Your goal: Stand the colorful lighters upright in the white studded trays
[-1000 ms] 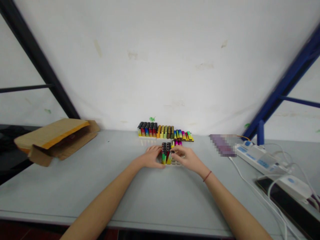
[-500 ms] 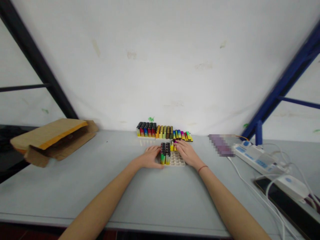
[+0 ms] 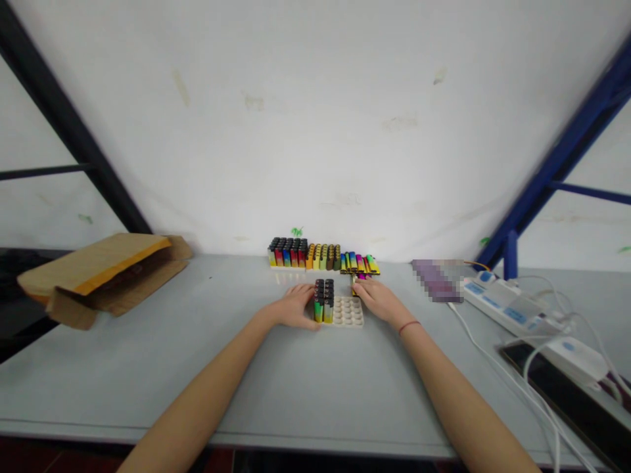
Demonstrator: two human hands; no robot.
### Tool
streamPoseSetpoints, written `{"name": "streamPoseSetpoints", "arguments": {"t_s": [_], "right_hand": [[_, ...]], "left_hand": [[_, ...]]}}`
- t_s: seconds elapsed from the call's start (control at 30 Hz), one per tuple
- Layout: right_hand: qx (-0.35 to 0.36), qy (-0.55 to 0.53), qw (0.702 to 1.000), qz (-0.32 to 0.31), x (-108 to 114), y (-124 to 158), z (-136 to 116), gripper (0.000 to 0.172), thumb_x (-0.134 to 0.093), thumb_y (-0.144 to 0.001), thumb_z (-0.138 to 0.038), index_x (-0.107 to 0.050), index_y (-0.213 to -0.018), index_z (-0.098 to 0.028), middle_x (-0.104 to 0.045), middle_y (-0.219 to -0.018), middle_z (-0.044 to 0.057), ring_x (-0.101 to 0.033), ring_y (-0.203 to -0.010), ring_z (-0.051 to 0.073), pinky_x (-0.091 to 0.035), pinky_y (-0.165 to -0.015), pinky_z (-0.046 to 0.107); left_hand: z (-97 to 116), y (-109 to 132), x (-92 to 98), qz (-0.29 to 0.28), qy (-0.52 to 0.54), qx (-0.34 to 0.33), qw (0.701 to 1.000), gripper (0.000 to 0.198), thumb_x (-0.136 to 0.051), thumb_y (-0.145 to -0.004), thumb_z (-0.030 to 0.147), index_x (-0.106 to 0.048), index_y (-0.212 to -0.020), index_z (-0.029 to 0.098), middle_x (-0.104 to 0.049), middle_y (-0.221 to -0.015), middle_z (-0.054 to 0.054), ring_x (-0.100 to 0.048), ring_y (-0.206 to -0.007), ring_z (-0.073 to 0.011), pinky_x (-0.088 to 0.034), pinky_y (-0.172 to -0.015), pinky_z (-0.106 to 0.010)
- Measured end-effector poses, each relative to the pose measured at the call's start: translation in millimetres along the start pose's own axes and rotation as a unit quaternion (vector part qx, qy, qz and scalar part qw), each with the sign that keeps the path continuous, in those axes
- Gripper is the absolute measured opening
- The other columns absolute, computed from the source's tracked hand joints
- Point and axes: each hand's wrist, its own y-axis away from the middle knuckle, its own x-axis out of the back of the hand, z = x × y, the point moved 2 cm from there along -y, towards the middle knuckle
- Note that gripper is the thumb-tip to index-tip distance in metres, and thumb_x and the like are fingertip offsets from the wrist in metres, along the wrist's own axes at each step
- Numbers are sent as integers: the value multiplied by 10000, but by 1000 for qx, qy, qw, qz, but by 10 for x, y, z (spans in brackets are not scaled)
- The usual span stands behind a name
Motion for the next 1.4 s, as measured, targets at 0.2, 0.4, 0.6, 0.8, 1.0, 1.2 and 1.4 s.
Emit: {"name": "streamPoseSetpoints", "arguments": {"t_s": [0.2, 0.4, 0.6, 0.8, 1.0, 1.2, 1.4], "right_hand": [[-90, 68, 991, 65, 75, 8, 220, 319, -373, -956, -237, -649, -1082, -137, -665, -1082, 122, -588, -1000, 203, -401, -903, 296], [-185, 154, 970, 39, 88, 22, 386, 310, -422, -915, -202, -666, -1092, -129, -691, -967, 154, -622, -887, 244, -408, -795, 311], [-219, 162, 962, 23, 120, 35, 391, 280, -483, -799, -96, -646, -1026, -82, -671, -979, 183, -625, -868, 242, -401, -734, 285], [-231, 135, 963, 44, 136, 53, 374, 179, -451, -831, -153, -589, -940, -122, -668, -874, 153, -611, -764, 228, -371, -652, 282], [-255, 0, 953, 160, 175, 57, 389, 254, -344, -898, -298, -501, -1052, -173, -631, -767, 72, -586, -723, 232, -366, -601, 282], [-207, -98, 948, 223, 98, 35, 421, 344, -366, -868, -515, -469, -726, -219, -553, -634, 18, -504, -621, 189, -372, -575, 291], [-173, -229, 933, 216, 52, 35, 409, 388, -407, -837, -614, -474, -819, -233, -509, -599, -33, -473, -540, 156, -402, -545, 281]], "left_hand": [[13, -9, -32, 6, -14, 14, 1000, 900, -737, -614, 541, -419, -1343, 120, -434, -1392, -171, -364, -1301, -395, -262, -1106, -486], [-2, -28, -73, 16, -20, 11, 1000, 891, -711, -642, 572, -414, -1346, 113, -403, -1419, -185, -344, -1313, -393, -241, -1106, -501], [-16, -25, -86, 24, -19, 3, 1000, 870, -707, -646, 581, -425, -1338, 136, -414, -1412, -174, -353, -1306, -391, -247, -1101, -499], [15, -26, -86, 41, -24, -6, 999, 819, -696, -663, 575, -448, -1318, 152, -442, -1390, -160, -387, -1276, -392, -260, -1088, -511], [3, -29, -105, 44, -32, -9, 998, 819, -678, -680, 601, -453, -1310, 128, -446, -1379, -176, -390, -1270, -393, -258, -1083, -520], [-2, -35, -111, 46, -29, -12, 998, 791, -697, -679, 554, -449, -1321, 165, -452, -1383, -150, -377, -1287, -385, -250, -1090, -503], [14, -34, -104, 58, -29, -17, 998, 791, -717, -662, 545, -472, -1310, 163, -460, -1377, -146, -413, -1255, -379, -261, -1087, -497]]}}
